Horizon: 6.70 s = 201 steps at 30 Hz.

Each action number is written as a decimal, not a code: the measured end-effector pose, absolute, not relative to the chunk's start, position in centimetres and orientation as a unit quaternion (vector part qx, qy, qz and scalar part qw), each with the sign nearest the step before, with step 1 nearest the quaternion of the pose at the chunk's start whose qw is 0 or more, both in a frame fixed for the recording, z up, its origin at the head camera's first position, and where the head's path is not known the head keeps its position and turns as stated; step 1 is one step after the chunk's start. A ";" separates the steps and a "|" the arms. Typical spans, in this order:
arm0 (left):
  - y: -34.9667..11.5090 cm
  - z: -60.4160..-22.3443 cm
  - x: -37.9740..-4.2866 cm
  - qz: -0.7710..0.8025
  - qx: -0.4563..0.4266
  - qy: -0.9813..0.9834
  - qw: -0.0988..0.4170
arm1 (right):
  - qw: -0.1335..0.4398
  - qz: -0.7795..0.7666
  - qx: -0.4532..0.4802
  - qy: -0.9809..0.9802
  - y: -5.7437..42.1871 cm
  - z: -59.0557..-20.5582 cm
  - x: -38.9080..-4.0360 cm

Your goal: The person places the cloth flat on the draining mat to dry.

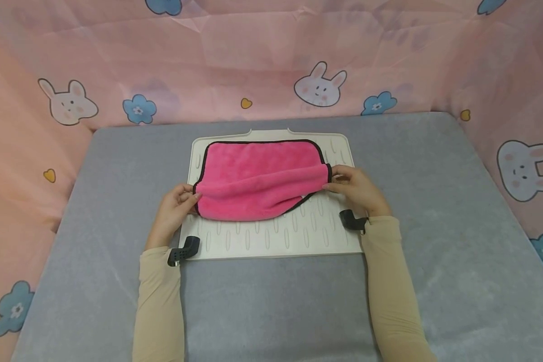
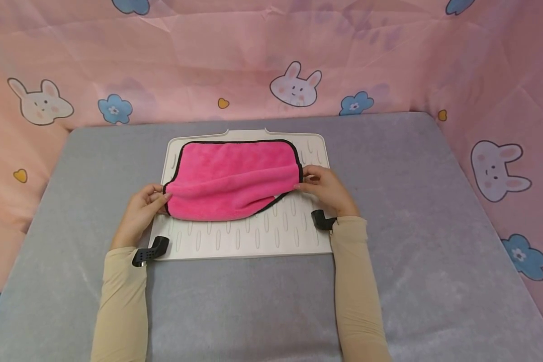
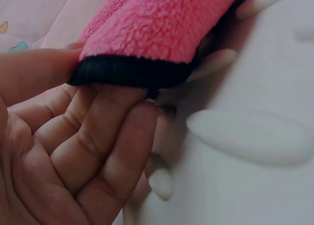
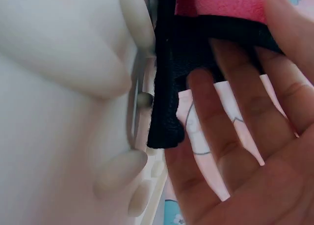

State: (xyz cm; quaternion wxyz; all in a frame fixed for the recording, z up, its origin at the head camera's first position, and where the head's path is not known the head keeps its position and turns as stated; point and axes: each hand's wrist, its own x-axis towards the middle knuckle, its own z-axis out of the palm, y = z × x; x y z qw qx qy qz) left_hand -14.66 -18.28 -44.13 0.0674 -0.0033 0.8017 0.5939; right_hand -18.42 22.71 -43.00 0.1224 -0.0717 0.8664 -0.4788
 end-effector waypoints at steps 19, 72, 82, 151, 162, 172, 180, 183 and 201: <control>-18.3 -44.2 -14.8 0.593 -0.006 0.802 0.072 | 0.046 -0.484 -0.129 0.864 21.9 -43.0 -18.5; -19.2 -42.8 -14.3 0.570 0.027 0.807 0.151 | 0.205 -0.458 -0.122 0.856 23.3 -41.5 -17.7; -19.2 -42.9 -14.4 0.556 0.040 0.817 0.149 | 0.256 -0.472 -0.113 0.836 23.6 -41.3 -17.3; -19.9 -42.4 -13.3 0.535 0.126 0.774 0.314 | 0.252 -0.425 -0.055 0.868 23.9 -41.9 -12.1; -19.9 -42.1 -12.8 0.532 0.116 0.774 0.323 | 0.261 -0.436 -0.064 0.859 24.2 -41.9 -12.0; -19.0 -42.6 -11.9 0.545 0.100 0.764 0.330 | 0.272 -0.461 -0.088 0.840 24.9 -41.6 -11.6; -19.3 -41.8 -11.7 0.516 0.115 0.782 0.331 | 0.307 -0.489 -0.099 0.811 25.2 -41.9 -11.4; -19.6 -41.6 -12.1 0.521 0.110 0.779 0.331 | 0.302 -0.494 -0.110 0.808 25.7 -42.1 -11.7; -20.1 -41.1 -20.9 0.459 0.074 0.842 0.275 | 0.233 -0.390 -0.085 0.887 27.1 -38.7 -16.3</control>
